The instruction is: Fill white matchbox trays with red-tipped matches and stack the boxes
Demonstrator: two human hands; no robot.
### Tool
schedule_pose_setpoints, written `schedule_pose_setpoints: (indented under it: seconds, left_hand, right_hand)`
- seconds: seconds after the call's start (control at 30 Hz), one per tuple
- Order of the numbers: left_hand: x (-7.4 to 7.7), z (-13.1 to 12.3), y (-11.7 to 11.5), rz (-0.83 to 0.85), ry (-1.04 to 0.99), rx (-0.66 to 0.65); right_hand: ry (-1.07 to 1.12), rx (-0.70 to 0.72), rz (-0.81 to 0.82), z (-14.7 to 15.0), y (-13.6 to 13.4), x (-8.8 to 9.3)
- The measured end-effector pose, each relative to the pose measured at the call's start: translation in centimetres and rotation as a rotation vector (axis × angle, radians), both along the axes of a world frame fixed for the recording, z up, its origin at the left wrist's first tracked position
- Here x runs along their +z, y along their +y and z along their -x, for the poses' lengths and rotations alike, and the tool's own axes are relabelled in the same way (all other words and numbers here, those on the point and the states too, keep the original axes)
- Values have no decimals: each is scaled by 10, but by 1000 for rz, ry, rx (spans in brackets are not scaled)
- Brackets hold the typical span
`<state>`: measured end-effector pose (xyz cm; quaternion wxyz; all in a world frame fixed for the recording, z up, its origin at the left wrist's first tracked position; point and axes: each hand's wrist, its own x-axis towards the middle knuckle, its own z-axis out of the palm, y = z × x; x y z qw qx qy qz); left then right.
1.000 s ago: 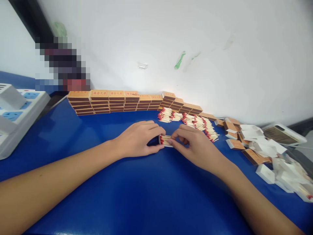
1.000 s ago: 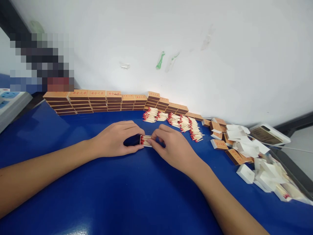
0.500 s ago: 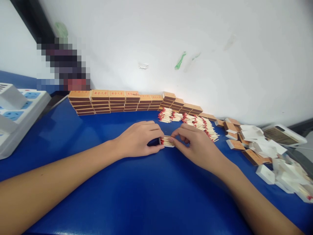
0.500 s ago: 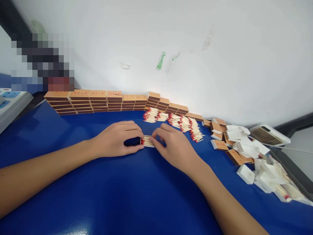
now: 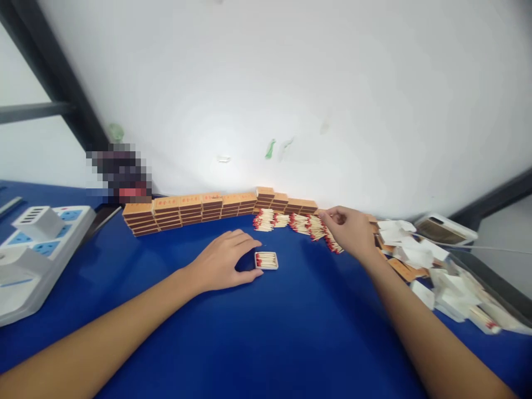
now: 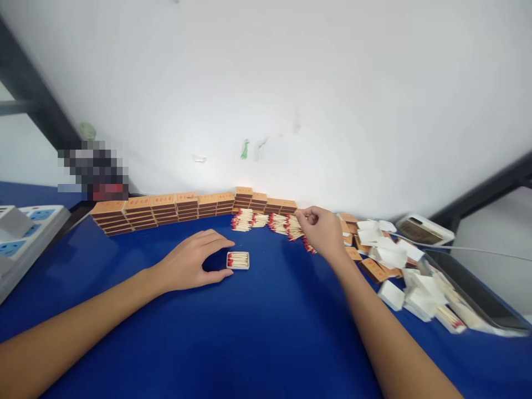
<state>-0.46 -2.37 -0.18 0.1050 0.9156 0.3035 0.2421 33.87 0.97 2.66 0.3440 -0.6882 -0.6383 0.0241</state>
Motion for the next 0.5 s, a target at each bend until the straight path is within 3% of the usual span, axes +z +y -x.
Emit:
schedule_pose_setpoints:
  seconds: [0.07,0.23,0.37,0.5]
  left_hand:
    - [2,-1,-1,6,8,36]
    - [15,-9,-4,84,82,89]
    - [28,-19,-2,144,144,95]
    - [31,-23,1,148,107,63]
  right_hand:
    - [98,-104,70,-8,13,4]
    - [122,-170,94,0,40,15]
    - [129,-87,98,27,51,22]
    - [175,43,144,62,59,27]
